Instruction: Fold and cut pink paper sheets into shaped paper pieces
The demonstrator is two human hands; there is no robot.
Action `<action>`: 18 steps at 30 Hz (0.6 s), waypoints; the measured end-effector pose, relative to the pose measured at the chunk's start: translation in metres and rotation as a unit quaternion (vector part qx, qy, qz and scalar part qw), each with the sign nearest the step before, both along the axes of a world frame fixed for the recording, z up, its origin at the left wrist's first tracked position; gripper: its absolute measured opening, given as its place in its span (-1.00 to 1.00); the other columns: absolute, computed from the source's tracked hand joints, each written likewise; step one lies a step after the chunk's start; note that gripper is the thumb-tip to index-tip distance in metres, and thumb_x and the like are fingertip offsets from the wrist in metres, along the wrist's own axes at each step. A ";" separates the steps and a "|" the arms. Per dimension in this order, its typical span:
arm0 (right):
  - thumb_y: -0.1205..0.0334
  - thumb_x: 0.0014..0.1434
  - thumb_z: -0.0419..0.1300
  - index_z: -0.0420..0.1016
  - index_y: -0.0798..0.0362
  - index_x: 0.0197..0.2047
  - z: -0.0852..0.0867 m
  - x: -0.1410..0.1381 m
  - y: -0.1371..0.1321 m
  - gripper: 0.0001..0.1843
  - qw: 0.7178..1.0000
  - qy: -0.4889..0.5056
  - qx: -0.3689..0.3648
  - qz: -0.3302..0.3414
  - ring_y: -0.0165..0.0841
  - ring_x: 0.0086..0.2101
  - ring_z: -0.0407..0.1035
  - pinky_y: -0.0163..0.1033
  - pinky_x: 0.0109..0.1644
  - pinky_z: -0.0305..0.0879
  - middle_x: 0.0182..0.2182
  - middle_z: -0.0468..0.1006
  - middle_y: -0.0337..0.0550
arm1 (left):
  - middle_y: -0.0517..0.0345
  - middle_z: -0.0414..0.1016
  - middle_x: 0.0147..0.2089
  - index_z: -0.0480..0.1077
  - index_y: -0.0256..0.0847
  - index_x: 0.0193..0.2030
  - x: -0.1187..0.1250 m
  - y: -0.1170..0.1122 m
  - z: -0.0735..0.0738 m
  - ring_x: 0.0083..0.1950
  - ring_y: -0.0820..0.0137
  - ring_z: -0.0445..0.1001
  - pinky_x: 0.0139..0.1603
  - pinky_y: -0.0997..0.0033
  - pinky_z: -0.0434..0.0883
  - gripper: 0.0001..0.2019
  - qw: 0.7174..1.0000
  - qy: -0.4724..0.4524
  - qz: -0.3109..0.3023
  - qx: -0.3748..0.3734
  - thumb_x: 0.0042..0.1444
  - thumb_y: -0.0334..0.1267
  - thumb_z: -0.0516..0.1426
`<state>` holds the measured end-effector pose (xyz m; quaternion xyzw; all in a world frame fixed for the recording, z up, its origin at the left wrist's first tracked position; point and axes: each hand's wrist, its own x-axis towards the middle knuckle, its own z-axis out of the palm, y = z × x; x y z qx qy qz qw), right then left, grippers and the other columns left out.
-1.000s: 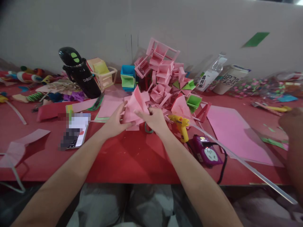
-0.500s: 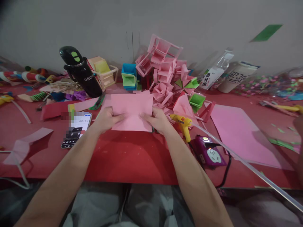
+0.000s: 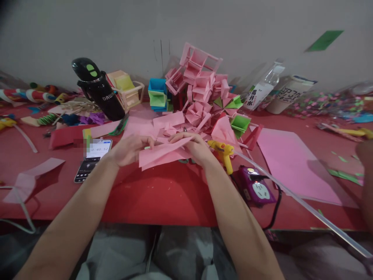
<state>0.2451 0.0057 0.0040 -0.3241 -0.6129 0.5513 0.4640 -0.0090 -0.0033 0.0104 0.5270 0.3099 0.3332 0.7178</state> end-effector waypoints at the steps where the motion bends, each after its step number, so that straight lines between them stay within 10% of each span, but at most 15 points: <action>1: -0.04 0.11 0.32 0.70 -0.03 -0.41 0.000 0.000 0.000 -0.72 1.000 -0.015 0.012 0.004 -0.22 -0.12 0.50 -0.11 0.08 0.35 -0.20 0.67 -0.09 | -0.03 0.56 -0.08 0.48 -0.22 -0.31 0.003 -0.001 -0.001 -0.16 0.29 0.51 -0.19 0.33 0.44 -0.65 0.999 0.031 0.020 0.017 0.10 0.08 0.23; 6: 0.09 -0.02 0.40 0.68 -0.01 -0.29 -0.002 -0.003 0.002 -0.78 0.998 -0.028 -0.050 -0.006 -0.28 -0.23 0.49 -0.19 -0.12 0.37 -0.22 0.65 -0.14 | 0.04 0.55 -0.13 0.42 -0.22 0.06 0.016 -0.004 -0.007 -0.15 0.32 0.54 -0.10 0.30 0.44 -0.43 0.995 0.101 -0.013 0.004 -0.12 -0.26 0.43; 12: -0.19 -0.01 0.39 0.57 0.01 -0.28 -0.001 -0.011 0.008 -0.56 0.961 0.123 -0.214 -0.126 -0.34 -0.38 0.45 -0.23 -0.28 0.43 -0.35 0.60 -0.14 | -0.14 0.48 0.12 0.33 -0.27 0.23 0.018 0.004 -0.015 0.00 0.26 0.51 0.05 0.21 0.43 -0.27 0.988 0.063 0.133 0.034 -0.12 -0.33 0.42; 18: 0.04 -0.23 0.57 0.51 0.02 -0.28 -0.006 -0.028 0.000 -0.51 0.971 0.103 -0.168 -0.135 -0.30 -0.32 0.51 -0.17 -0.18 0.48 -0.34 0.64 -0.18 | -0.22 0.42 0.23 0.31 -0.30 0.23 0.030 0.000 -0.018 0.16 0.15 0.45 0.13 0.15 0.41 -0.22 0.988 0.063 0.125 0.069 -0.19 -0.35 0.44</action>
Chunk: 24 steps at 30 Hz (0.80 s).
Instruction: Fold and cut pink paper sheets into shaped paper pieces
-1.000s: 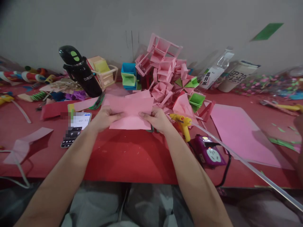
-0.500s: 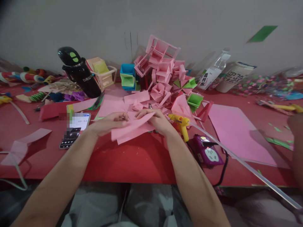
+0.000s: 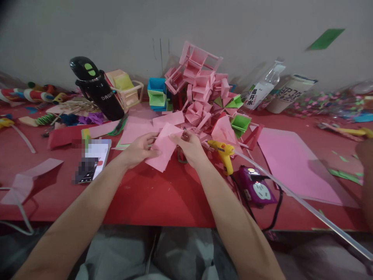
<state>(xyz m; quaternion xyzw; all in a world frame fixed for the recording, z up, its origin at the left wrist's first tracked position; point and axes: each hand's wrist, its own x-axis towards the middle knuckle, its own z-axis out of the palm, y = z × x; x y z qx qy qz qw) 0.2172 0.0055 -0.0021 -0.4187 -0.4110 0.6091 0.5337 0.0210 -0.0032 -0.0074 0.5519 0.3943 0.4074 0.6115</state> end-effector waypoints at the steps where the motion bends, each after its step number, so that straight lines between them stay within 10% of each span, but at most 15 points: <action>1: 0.07 -0.25 0.58 0.52 0.02 -0.26 -0.001 -0.002 -0.001 -0.50 1.000 0.004 0.011 -0.004 -0.27 -0.27 0.53 -0.13 -0.11 0.49 -0.31 0.66 -0.16 | -0.23 0.41 0.23 0.32 -0.31 0.21 0.002 -0.002 0.001 0.17 0.13 0.44 0.13 0.16 0.41 -0.23 1.000 0.001 -0.013 -0.001 -0.20 -0.35 0.44; 18: 0.03 -0.23 0.56 0.58 0.06 -0.28 -0.006 -0.004 -0.004 -0.52 0.994 -0.078 0.048 0.058 -0.28 -0.32 0.53 -0.10 -0.12 0.49 -0.30 0.68 -0.10 | 0.02 0.61 -0.24 0.52 -0.32 -0.05 0.012 -0.006 0.010 -0.43 0.48 0.44 -0.51 0.54 0.29 -0.60 0.999 -0.009 0.043 -0.033 -0.04 -0.23 0.38; 24: -0.07 -0.10 0.49 0.55 0.05 -0.42 -0.007 -0.004 -0.005 -0.61 0.995 -0.082 0.052 0.030 -0.41 -0.51 0.36 -0.25 -0.40 0.35 -0.51 0.54 -0.25 | -0.02 0.62 -0.17 0.50 -0.32 -0.05 0.012 -0.005 0.009 -0.32 0.42 0.51 -0.40 0.49 0.40 -0.62 0.998 -0.005 0.053 -0.018 -0.02 -0.27 0.36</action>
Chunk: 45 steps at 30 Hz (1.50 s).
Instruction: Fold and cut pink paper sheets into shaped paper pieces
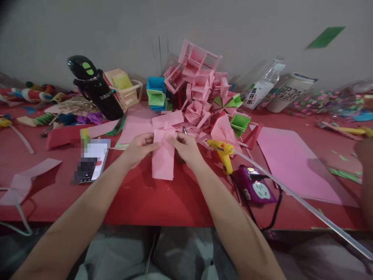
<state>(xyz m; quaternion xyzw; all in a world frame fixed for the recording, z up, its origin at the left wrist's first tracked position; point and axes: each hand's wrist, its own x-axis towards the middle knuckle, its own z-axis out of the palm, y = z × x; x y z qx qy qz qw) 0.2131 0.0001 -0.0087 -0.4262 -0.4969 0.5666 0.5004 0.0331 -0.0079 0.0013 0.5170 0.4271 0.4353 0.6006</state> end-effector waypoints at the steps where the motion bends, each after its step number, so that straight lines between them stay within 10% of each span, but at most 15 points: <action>1: -0.09 -0.06 0.47 0.53 0.05 -0.44 0.000 0.000 0.000 -0.61 1.000 -0.008 0.003 -0.009 -0.43 -0.54 0.31 -0.27 -0.45 0.30 -0.56 0.48 -0.27 | -0.04 0.62 -0.15 0.50 -0.32 -0.05 0.000 0.000 0.000 -0.29 0.40 0.53 -0.35 0.47 0.42 -0.62 1.000 0.002 0.005 0.001 -0.03 -0.28 0.36; 12: -0.13 -0.04 0.45 0.35 0.03 -0.57 -0.002 0.000 -0.003 -0.51 0.995 -0.095 0.037 -0.007 -0.53 -0.64 -0.01 -0.30 -0.57 -0.15 -0.69 0.21 -0.39 | 0.02 0.62 -0.19 0.48 -0.30 -0.11 0.001 0.000 0.001 -0.17 0.31 0.56 -0.11 0.30 0.50 -0.62 0.997 -0.007 0.059 0.040 -0.10 -0.26 0.39; 45: -0.10 0.12 0.34 0.50 0.03 -0.48 0.016 -0.002 -0.014 -0.62 0.987 -0.090 0.129 -0.032 -0.47 -0.53 0.08 -0.28 -0.44 0.11 -0.58 0.28 -0.30 | 0.03 0.63 -0.15 0.51 -0.26 -0.14 -0.005 -0.007 0.010 -0.17 0.28 0.58 -0.16 0.32 0.54 -0.62 0.992 0.005 0.058 0.111 -0.10 -0.19 0.42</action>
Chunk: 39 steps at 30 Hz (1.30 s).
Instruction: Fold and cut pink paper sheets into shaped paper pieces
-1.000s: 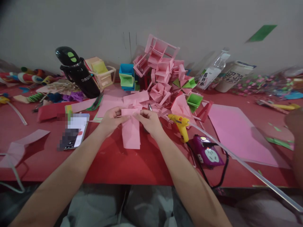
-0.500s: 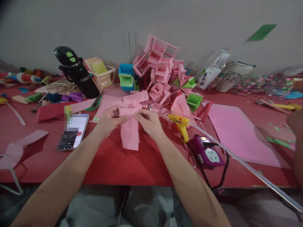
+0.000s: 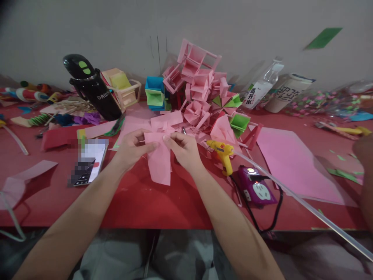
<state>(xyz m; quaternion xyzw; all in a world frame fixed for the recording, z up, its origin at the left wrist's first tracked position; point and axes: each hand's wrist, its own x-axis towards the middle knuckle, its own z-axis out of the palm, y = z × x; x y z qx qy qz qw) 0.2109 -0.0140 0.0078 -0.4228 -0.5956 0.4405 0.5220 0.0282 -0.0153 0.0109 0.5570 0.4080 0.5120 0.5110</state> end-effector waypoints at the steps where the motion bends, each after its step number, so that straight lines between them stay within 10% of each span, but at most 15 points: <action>1: -0.10 0.12 0.34 0.51 0.03 -0.48 0.000 0.000 0.000 -0.63 1.000 0.002 0.000 0.001 -0.47 -0.53 0.09 -0.28 -0.43 0.13 -0.57 0.29 -0.30 | 0.03 0.63 -0.15 0.51 -0.26 -0.14 0.000 0.000 0.000 -0.16 0.28 0.58 -0.16 0.33 0.54 -0.62 1.000 0.002 0.000 0.002 -0.09 -0.19 0.42; 26: -0.05 0.14 0.34 0.52 0.06 -0.47 -0.008 0.005 0.007 -0.64 1.000 -0.005 0.012 0.004 -0.45 -0.47 0.18 -0.29 -0.39 0.14 -0.55 0.32 -0.28 | 0.24 0.40 -0.46 0.45 -0.25 -0.41 0.000 0.003 -0.003 -0.45 0.52 0.37 -0.42 0.52 0.39 -0.71 0.999 -0.047 0.020 -0.015 0.09 -0.06 0.30; 34: 0.01 0.19 0.29 0.40 0.07 -0.54 -0.002 0.001 0.005 -0.61 0.995 -0.065 0.074 -0.022 -0.47 -0.51 0.11 -0.29 -0.39 0.11 -0.59 0.26 -0.31 | 0.26 0.29 -0.58 0.40 -0.23 -0.51 -0.008 0.002 0.000 -0.51 0.52 0.25 -0.49 0.52 0.26 -0.67 0.961 0.185 0.148 0.142 0.19 -0.09 0.25; 39: 0.03 0.20 0.27 0.40 0.06 -0.55 -0.002 0.002 0.006 -0.61 0.991 -0.086 0.086 -0.059 -0.46 -0.51 0.14 -0.29 -0.41 0.11 -0.60 0.28 -0.30 | 0.20 0.44 -0.46 0.49 -0.24 -0.40 -0.009 0.006 -0.003 -0.44 0.48 0.38 -0.41 0.51 0.41 -0.71 0.985 0.116 0.085 0.098 0.14 -0.04 0.27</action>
